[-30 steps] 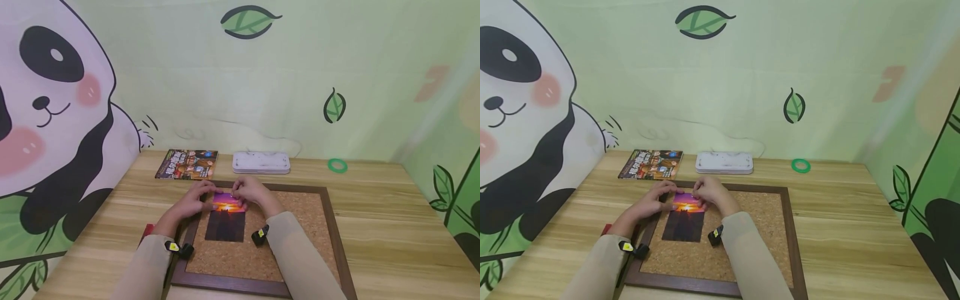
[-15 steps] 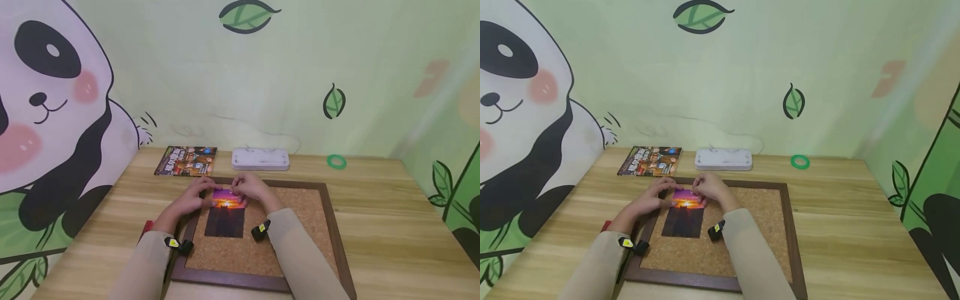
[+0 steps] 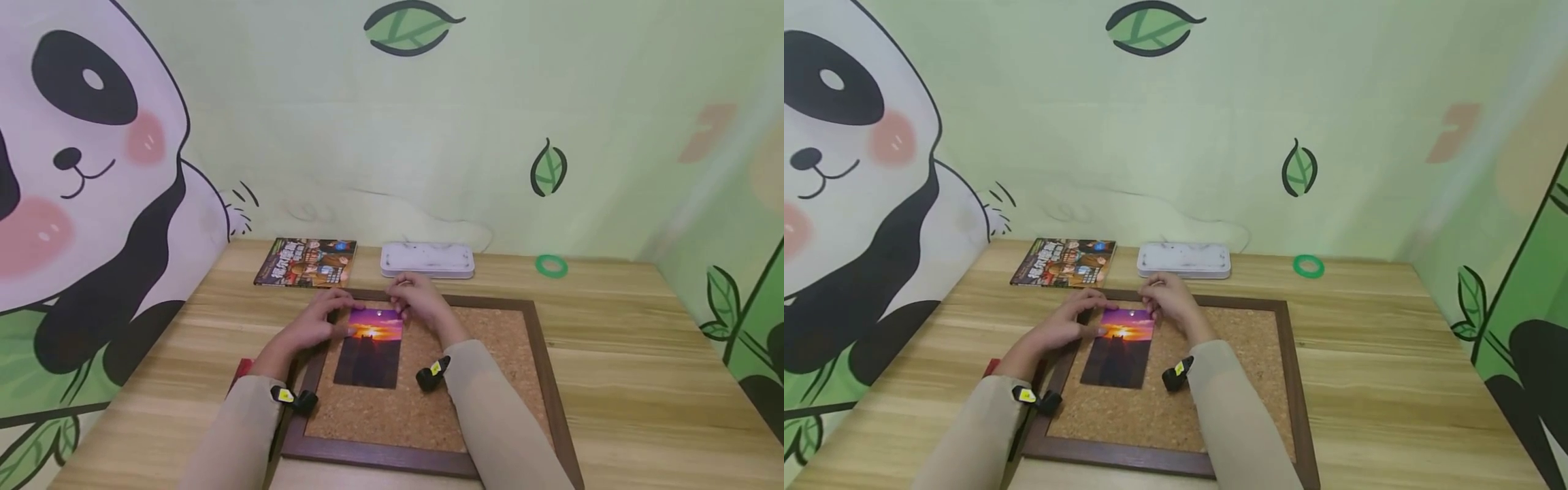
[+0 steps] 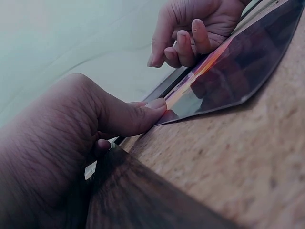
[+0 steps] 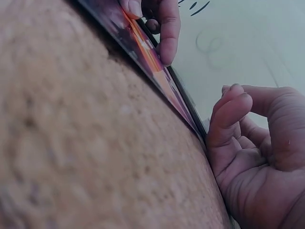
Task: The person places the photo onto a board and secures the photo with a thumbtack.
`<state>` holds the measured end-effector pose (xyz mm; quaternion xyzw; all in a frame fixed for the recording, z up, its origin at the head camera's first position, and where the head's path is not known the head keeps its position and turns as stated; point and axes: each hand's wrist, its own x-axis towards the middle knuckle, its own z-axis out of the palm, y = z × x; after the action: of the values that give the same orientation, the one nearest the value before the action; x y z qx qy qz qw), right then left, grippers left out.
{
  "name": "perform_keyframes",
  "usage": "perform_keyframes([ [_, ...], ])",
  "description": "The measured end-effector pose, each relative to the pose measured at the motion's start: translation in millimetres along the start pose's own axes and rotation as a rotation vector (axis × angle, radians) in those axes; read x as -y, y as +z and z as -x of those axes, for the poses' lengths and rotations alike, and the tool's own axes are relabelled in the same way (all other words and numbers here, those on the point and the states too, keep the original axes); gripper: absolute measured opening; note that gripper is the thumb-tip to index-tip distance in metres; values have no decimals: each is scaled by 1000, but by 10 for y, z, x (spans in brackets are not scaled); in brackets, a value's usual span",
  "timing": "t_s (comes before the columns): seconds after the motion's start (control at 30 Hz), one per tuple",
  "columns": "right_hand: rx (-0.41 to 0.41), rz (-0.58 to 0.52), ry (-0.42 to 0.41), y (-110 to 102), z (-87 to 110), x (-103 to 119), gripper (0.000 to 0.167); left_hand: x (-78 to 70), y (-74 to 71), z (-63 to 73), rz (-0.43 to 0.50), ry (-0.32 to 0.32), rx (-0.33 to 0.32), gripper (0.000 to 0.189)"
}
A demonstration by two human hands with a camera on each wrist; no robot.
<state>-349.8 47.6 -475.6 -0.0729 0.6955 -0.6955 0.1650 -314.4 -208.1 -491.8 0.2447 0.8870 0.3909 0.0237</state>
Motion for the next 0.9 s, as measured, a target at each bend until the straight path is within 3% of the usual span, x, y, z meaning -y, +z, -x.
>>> perform_keyframes([
  [0.27, -47, -57, -34, -32, 29, 171, 10, -16, -22, -33, 0, 2, -3, 44],
  [0.4, -80, -145, -96, -59, 141, 362, 13, 7, -8, -2, -20, -23, 15, 44],
  [0.53, -92, -210, -140, -154, 285, 568, 14, 4, 9, 12, -4, 3, 17, 43],
  [0.73, -32, -95, -186, -418, 455, 812, 17, 3, 10, 5, 13, 21, -10, 38],
  [0.9, -41, 16, -205, -710, 649, 941, 20, -46, -16, 14, 33, -5, -6, 31],
])
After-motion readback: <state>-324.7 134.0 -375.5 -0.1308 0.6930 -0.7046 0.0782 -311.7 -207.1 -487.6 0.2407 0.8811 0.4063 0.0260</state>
